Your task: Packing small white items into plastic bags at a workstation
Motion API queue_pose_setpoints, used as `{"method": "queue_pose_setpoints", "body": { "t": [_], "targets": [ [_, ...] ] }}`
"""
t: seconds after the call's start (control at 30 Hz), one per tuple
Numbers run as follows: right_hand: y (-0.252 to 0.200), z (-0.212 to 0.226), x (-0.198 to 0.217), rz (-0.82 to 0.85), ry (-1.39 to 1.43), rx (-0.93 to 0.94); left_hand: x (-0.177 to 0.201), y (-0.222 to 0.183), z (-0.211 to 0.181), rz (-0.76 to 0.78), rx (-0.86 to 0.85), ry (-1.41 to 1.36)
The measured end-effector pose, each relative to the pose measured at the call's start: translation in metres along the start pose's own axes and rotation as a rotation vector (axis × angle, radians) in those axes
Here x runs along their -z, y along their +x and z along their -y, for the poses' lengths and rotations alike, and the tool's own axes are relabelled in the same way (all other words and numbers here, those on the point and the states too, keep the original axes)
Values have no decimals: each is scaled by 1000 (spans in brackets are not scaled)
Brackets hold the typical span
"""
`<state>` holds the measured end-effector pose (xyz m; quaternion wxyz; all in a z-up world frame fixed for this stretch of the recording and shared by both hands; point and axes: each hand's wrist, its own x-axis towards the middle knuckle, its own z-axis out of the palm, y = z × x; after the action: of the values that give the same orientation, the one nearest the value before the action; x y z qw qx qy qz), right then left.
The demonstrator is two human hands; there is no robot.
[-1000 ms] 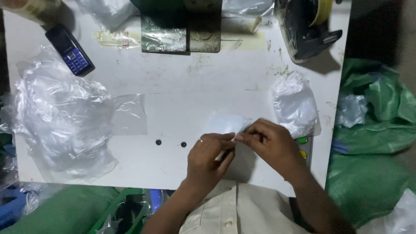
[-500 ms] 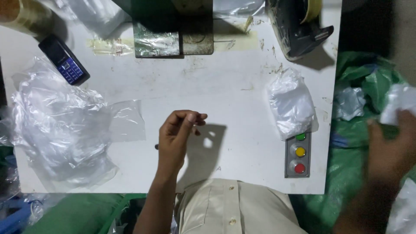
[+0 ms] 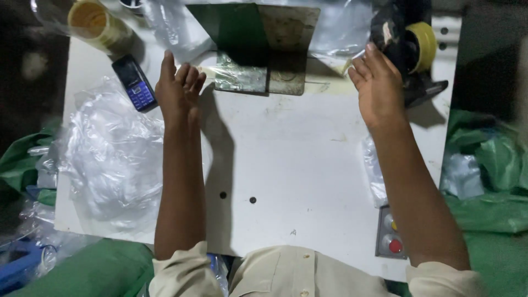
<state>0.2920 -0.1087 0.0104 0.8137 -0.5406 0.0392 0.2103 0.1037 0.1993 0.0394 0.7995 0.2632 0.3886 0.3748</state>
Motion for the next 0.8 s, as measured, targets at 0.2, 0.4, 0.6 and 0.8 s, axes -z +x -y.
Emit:
{"method": "queue_pose_setpoints", "body": {
  "t": [0.2,0.4,0.6,0.8],
  "targets": [
    [57,10,-55,-233,-126,-145,-51,44,-18,-113,144,429],
    [120,-43,-62,-301,-492,-120,-44,124,42,-127,-110,473],
    [70,-40,-30,-261,-32,459,-48,105,24,-421,-307,264],
    [-96,19,-10,-482,16,415,-36,-78,-21,-202,-466,-99]
  ]
}}
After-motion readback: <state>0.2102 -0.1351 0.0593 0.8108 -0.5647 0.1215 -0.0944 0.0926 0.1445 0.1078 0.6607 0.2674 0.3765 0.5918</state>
